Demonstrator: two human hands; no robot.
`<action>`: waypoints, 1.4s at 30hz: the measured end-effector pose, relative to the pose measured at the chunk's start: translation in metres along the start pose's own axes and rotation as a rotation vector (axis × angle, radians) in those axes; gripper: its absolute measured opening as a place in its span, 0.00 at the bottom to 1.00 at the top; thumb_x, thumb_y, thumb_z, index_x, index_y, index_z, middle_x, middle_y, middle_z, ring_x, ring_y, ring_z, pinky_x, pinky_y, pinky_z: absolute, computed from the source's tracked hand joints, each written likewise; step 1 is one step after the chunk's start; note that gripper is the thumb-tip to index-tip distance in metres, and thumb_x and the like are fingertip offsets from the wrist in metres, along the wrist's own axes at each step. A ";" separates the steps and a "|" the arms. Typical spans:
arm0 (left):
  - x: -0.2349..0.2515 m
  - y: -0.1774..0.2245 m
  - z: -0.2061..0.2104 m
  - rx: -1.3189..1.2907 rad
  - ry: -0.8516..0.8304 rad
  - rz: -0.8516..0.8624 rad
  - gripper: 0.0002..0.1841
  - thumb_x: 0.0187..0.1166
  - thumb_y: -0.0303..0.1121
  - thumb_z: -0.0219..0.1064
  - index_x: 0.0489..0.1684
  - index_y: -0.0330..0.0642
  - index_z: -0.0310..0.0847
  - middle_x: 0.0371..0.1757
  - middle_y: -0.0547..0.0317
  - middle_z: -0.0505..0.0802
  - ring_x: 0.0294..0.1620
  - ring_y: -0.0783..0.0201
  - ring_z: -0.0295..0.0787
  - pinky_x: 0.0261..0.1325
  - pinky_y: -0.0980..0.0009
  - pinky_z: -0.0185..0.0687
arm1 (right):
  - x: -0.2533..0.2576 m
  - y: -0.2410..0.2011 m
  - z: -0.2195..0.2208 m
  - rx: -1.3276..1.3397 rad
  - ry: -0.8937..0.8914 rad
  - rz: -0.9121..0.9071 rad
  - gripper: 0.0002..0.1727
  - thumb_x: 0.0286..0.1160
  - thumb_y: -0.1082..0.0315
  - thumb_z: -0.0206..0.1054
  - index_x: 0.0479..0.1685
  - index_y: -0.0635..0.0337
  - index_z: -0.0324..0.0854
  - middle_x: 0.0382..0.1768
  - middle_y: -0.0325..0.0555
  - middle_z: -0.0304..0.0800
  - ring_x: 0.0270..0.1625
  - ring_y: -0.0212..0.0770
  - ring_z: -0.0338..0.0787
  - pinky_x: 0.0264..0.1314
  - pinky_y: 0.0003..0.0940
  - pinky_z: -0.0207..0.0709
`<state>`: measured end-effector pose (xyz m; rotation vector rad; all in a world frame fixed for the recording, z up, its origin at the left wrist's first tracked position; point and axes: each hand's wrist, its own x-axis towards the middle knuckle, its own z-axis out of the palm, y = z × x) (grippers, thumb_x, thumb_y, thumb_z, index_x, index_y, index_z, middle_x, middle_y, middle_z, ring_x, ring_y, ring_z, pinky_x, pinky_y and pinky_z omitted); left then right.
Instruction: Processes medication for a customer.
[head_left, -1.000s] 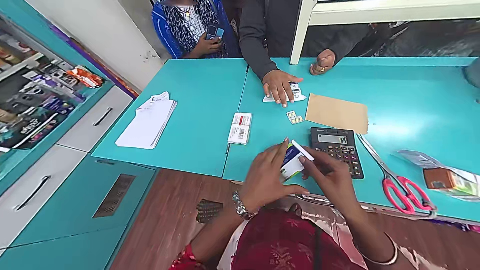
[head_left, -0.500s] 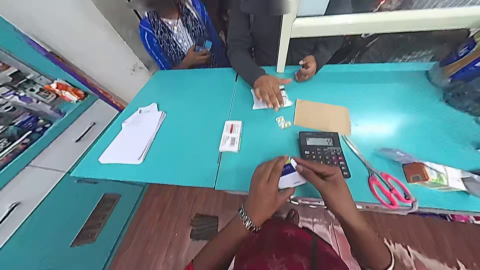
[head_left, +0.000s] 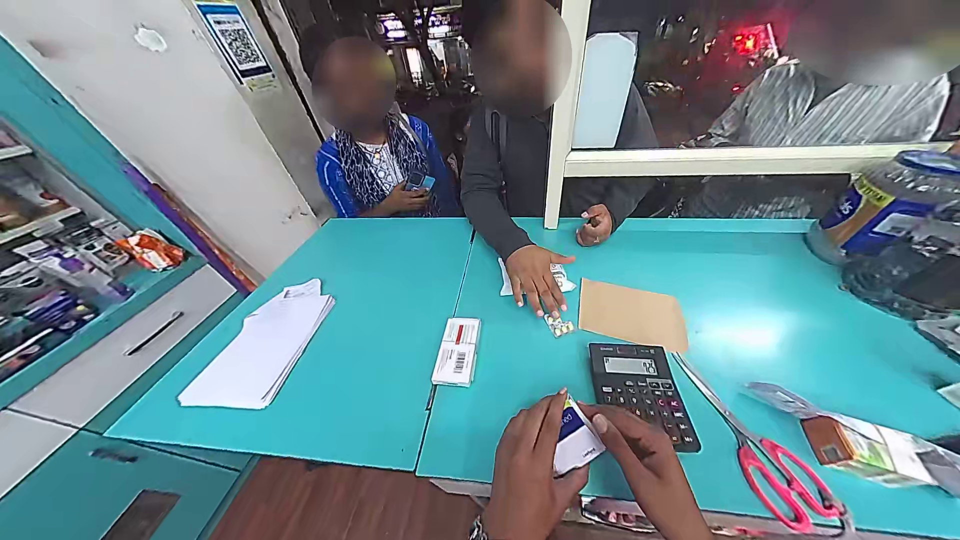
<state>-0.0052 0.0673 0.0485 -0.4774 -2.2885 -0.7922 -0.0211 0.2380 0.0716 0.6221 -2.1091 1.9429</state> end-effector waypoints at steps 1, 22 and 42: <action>0.001 0.000 0.000 -0.004 -0.003 -0.008 0.39 0.53 0.46 0.82 0.69 0.34 0.84 0.60 0.47 0.94 0.52 0.55 0.94 0.55 0.64 0.88 | -0.001 0.001 0.001 -0.031 -0.001 -0.026 0.14 0.83 0.69 0.62 0.52 0.66 0.92 0.53 0.41 0.97 0.57 0.24 0.92 0.64 0.21 0.84; 0.056 -0.096 -0.043 0.313 -0.256 -0.471 0.47 0.68 0.64 0.72 0.82 0.37 0.74 0.81 0.36 0.78 0.80 0.30 0.72 0.75 0.33 0.68 | -0.018 0.004 -0.031 -0.021 -0.002 0.298 0.22 0.79 0.75 0.64 0.72 0.70 0.76 0.36 0.38 0.94 0.26 0.24 0.87 0.29 0.22 0.85; 0.030 -0.047 -0.028 0.375 -0.388 -0.612 0.34 0.73 0.42 0.69 0.84 0.47 0.74 0.88 0.40 0.69 0.60 0.34 0.88 0.53 0.44 0.85 | -0.026 0.003 -0.038 -0.007 0.044 0.298 0.20 0.80 0.78 0.62 0.70 0.72 0.77 0.42 0.40 0.95 0.29 0.23 0.90 0.30 0.21 0.85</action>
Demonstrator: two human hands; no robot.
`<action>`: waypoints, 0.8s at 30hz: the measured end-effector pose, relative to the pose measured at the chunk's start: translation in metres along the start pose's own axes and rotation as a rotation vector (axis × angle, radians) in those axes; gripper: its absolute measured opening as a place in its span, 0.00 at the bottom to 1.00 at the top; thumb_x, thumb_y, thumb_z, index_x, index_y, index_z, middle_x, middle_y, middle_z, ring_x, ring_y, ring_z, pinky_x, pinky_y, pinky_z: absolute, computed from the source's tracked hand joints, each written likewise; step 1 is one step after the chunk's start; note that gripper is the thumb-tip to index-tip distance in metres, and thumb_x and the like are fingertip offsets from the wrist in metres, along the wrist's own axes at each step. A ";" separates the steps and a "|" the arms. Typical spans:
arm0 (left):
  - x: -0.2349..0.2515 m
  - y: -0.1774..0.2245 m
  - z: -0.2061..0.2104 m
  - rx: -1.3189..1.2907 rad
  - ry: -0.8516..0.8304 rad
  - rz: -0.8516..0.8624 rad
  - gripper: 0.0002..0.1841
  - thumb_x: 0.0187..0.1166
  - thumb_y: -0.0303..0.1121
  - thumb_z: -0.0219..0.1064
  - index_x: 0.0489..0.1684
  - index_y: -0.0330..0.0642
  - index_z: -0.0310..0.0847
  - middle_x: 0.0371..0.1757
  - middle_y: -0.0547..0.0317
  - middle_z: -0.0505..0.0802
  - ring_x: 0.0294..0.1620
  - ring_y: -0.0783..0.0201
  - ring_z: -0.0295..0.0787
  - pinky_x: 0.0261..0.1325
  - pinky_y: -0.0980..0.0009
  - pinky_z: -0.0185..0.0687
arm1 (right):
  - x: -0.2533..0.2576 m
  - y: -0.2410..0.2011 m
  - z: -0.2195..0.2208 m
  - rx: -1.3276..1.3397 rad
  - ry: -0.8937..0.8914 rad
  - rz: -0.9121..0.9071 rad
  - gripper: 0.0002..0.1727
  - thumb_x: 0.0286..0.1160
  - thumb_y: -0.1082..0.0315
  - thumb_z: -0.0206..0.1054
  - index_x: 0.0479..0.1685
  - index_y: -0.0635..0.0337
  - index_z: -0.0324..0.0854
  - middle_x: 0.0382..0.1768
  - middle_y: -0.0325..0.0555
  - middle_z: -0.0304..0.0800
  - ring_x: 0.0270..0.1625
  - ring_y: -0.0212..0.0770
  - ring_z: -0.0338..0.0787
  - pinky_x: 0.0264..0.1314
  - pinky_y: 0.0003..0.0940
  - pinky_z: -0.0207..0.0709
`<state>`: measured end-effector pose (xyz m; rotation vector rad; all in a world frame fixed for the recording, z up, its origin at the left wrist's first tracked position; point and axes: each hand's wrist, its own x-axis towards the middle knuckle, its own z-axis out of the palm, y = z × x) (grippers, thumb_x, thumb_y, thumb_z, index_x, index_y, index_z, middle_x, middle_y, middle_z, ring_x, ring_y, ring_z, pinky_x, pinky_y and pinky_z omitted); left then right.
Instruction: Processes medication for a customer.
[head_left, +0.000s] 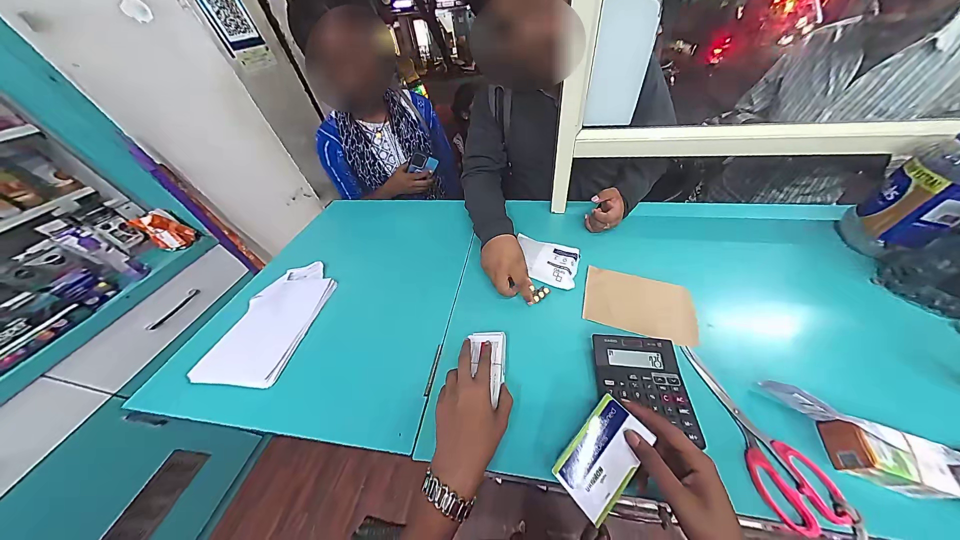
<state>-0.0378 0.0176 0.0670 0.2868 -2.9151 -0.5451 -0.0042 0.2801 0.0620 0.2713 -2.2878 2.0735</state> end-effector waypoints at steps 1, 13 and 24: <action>0.001 -0.003 0.002 0.008 0.029 0.006 0.33 0.73 0.42 0.69 0.83 0.46 0.75 0.88 0.38 0.69 0.61 0.33 0.87 0.54 0.43 0.85 | 0.000 0.000 0.000 0.003 -0.001 0.011 0.21 0.80 0.77 0.62 0.71 0.73 0.75 0.43 0.42 0.95 0.30 0.25 0.91 0.31 0.22 0.87; -0.047 0.054 0.011 -0.444 0.031 0.574 0.40 0.53 0.39 0.84 0.72 0.31 0.80 0.63 0.43 0.92 0.63 0.46 0.91 0.66 0.50 0.84 | -0.005 -0.005 0.027 -0.178 -0.060 -0.249 0.26 0.83 0.61 0.65 0.71 0.73 0.79 0.52 0.47 0.95 0.53 0.25 0.92 0.59 0.23 0.86; -0.026 0.038 0.032 -0.448 0.259 0.827 0.25 0.65 0.36 0.79 0.63 0.40 0.85 0.62 0.51 0.93 0.66 0.55 0.88 0.76 0.61 0.73 | 0.005 -0.031 0.013 -0.143 -0.149 -0.168 0.19 0.78 0.71 0.67 0.65 0.71 0.77 0.51 0.44 0.95 0.50 0.26 0.95 0.56 0.21 0.89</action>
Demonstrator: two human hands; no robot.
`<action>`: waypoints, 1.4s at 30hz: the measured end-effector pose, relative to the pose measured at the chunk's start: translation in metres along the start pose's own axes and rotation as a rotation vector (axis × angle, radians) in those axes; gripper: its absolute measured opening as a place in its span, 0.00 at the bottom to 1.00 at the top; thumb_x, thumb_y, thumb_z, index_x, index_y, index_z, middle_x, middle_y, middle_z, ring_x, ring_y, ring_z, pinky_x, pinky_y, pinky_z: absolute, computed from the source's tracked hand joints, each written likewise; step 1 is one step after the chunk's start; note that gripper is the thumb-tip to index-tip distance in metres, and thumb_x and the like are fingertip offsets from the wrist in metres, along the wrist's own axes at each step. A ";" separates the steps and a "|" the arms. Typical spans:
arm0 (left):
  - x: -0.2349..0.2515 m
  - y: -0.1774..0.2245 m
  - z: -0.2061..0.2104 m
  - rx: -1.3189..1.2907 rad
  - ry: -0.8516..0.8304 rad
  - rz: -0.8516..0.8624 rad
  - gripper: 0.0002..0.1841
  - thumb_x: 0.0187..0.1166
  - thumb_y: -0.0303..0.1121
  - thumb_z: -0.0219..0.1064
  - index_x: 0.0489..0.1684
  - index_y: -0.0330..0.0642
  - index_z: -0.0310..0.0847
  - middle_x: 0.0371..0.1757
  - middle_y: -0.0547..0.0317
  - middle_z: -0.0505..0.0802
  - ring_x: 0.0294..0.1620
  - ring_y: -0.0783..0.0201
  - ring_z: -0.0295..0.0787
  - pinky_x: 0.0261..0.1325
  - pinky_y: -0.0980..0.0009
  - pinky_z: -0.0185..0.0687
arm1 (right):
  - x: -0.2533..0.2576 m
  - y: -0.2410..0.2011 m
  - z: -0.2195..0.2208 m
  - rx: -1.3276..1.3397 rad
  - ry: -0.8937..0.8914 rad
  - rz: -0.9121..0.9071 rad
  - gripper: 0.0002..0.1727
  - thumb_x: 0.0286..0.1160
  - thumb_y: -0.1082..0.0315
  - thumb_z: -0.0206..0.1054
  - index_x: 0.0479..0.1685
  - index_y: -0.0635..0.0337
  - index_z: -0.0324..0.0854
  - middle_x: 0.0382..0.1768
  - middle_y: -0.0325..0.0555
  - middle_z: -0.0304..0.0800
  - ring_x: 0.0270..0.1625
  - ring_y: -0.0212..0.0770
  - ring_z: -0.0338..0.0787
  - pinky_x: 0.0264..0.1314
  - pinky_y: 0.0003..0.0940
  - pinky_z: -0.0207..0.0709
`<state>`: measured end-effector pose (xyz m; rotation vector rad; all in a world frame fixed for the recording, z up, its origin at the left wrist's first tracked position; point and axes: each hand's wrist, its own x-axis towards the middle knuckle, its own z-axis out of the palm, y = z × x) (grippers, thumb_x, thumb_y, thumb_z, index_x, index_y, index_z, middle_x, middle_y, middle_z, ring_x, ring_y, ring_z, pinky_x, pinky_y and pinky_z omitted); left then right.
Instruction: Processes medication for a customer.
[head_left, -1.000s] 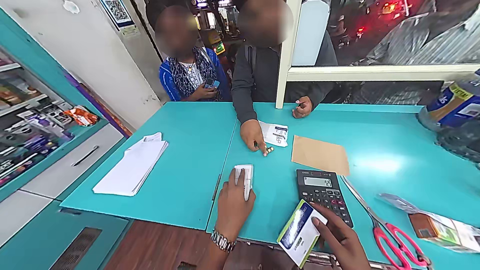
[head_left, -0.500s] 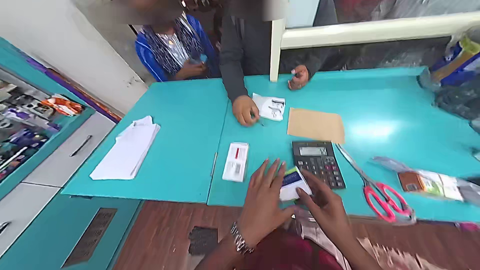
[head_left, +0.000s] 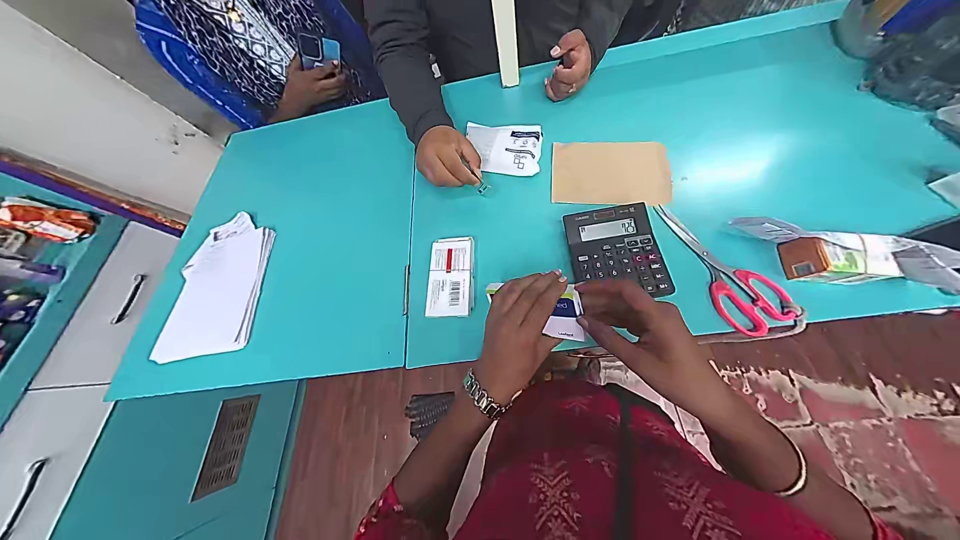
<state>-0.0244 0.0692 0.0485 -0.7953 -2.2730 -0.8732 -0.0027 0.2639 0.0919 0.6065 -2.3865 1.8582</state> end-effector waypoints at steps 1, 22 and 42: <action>0.000 -0.002 0.000 0.013 0.008 0.020 0.24 0.67 0.37 0.78 0.63 0.40 0.85 0.62 0.52 0.93 0.66 0.56 0.87 0.76 0.62 0.73 | 0.001 -0.002 -0.002 0.018 -0.024 0.025 0.19 0.80 0.70 0.67 0.66 0.69 0.76 0.52 0.43 0.95 0.50 0.25 0.95 0.56 0.21 0.89; 0.010 -0.010 -0.002 -0.266 -0.083 0.054 0.28 0.64 0.41 0.82 0.63 0.40 0.85 0.61 0.51 0.94 0.67 0.60 0.87 0.78 0.66 0.72 | 0.003 0.004 -0.028 0.250 -0.187 0.083 0.13 0.84 0.71 0.62 0.63 0.58 0.71 0.36 0.26 0.92 0.33 0.15 0.87 0.40 0.14 0.82; 0.091 0.037 -0.031 0.720 -0.411 0.899 0.15 0.82 0.15 0.52 0.54 0.30 0.84 0.51 0.48 0.93 0.53 0.56 0.91 0.60 0.63 0.81 | -0.002 0.027 0.010 0.702 0.248 0.339 0.12 0.71 0.80 0.65 0.33 0.55 0.92 0.35 0.32 0.95 0.40 0.25 0.92 0.52 0.26 0.88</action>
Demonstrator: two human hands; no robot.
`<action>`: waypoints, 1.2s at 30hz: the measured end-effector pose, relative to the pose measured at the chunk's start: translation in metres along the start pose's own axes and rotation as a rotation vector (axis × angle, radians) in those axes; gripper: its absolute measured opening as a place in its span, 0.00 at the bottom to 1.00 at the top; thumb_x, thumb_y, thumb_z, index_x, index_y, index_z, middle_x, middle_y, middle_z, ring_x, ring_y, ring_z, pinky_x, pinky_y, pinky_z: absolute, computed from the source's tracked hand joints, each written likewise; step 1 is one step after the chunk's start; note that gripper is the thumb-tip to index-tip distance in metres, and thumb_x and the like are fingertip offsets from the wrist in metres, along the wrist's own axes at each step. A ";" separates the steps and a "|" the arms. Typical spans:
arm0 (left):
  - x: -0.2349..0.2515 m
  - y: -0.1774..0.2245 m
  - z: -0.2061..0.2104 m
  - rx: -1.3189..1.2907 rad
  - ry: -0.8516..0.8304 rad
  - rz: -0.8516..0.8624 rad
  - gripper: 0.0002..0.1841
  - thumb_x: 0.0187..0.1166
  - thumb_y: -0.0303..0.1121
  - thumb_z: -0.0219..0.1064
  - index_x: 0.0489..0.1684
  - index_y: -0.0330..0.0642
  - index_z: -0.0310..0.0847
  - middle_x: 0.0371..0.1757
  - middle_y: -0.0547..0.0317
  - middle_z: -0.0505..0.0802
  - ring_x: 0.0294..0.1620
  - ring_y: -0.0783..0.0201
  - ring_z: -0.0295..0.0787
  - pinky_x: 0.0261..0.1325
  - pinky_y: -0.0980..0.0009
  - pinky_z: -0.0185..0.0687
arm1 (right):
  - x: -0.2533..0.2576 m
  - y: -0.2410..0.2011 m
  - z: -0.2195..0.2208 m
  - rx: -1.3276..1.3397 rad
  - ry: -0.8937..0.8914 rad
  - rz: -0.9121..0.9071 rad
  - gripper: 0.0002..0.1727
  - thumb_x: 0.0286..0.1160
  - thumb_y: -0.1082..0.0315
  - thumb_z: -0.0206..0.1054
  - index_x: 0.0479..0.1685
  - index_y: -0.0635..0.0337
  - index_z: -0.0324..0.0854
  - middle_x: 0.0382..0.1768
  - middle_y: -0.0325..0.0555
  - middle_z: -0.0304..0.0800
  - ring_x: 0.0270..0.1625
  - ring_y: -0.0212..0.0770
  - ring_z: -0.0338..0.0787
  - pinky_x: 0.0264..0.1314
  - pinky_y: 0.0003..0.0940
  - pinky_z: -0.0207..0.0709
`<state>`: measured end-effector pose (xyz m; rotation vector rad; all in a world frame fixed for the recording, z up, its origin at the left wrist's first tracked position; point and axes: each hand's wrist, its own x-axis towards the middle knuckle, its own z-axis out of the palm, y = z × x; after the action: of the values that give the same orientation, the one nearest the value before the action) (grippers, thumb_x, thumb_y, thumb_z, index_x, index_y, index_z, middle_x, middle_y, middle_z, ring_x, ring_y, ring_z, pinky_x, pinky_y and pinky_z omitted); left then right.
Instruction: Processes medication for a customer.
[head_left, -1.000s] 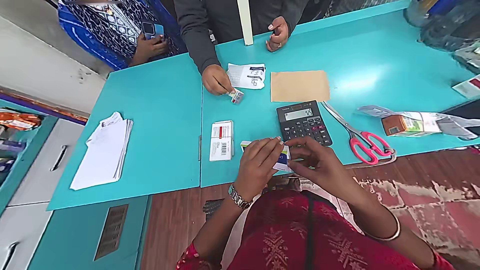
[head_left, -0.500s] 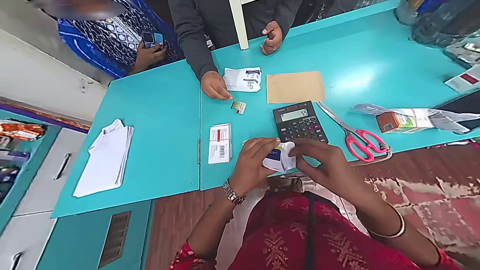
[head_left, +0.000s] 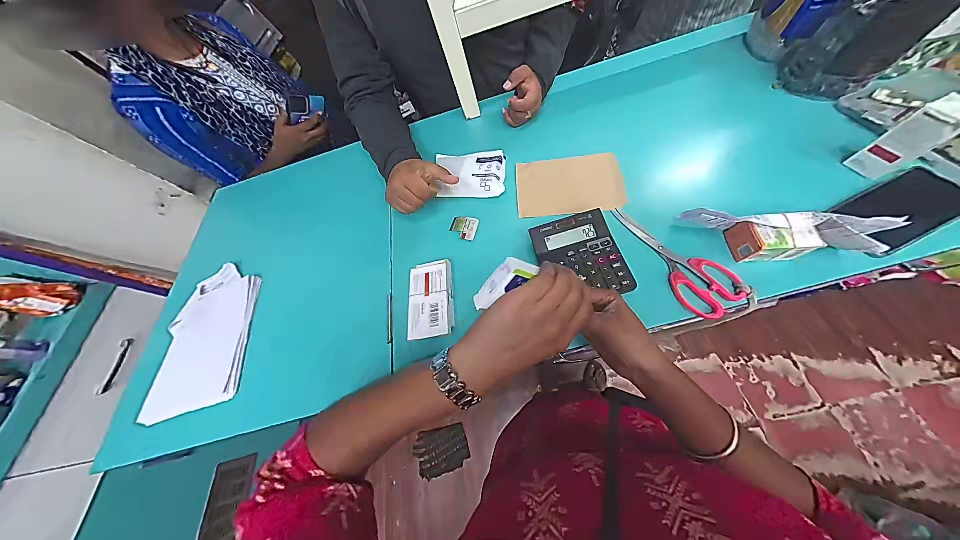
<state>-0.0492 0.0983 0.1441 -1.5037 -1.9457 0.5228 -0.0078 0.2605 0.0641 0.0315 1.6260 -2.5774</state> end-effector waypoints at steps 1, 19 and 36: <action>0.006 -0.002 -0.005 0.018 -0.018 0.051 0.14 0.83 0.15 0.51 0.54 0.29 0.84 0.51 0.46 0.93 0.54 0.55 0.91 0.61 0.62 0.81 | 0.000 -0.002 0.003 0.075 -0.006 0.013 0.14 0.72 0.80 0.64 0.28 0.51 0.91 0.31 0.30 0.95 0.37 0.23 0.91 0.49 0.24 0.87; 0.023 -0.020 -0.028 0.058 -0.025 0.005 0.16 0.84 0.16 0.50 0.61 0.29 0.81 0.57 0.46 0.91 0.57 0.55 0.89 0.60 0.61 0.78 | 0.006 -0.019 0.003 0.153 -0.016 -0.272 0.10 0.69 0.71 0.70 0.28 0.48 0.96 0.42 0.29 0.95 0.47 0.20 0.90 0.52 0.21 0.85; 0.005 -0.022 0.001 -0.034 0.165 -0.102 0.15 0.82 0.17 0.53 0.56 0.34 0.84 0.54 0.51 0.94 0.52 0.56 0.91 0.55 0.64 0.81 | 0.013 -0.024 0.012 -0.108 0.042 -0.266 0.10 0.68 0.79 0.67 0.35 0.58 0.95 0.57 0.37 0.94 0.56 0.22 0.90 0.60 0.20 0.83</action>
<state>-0.0663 0.0967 0.1586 -1.4124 -1.8993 0.3126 -0.0230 0.2595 0.0902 -0.1496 1.9001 -2.6863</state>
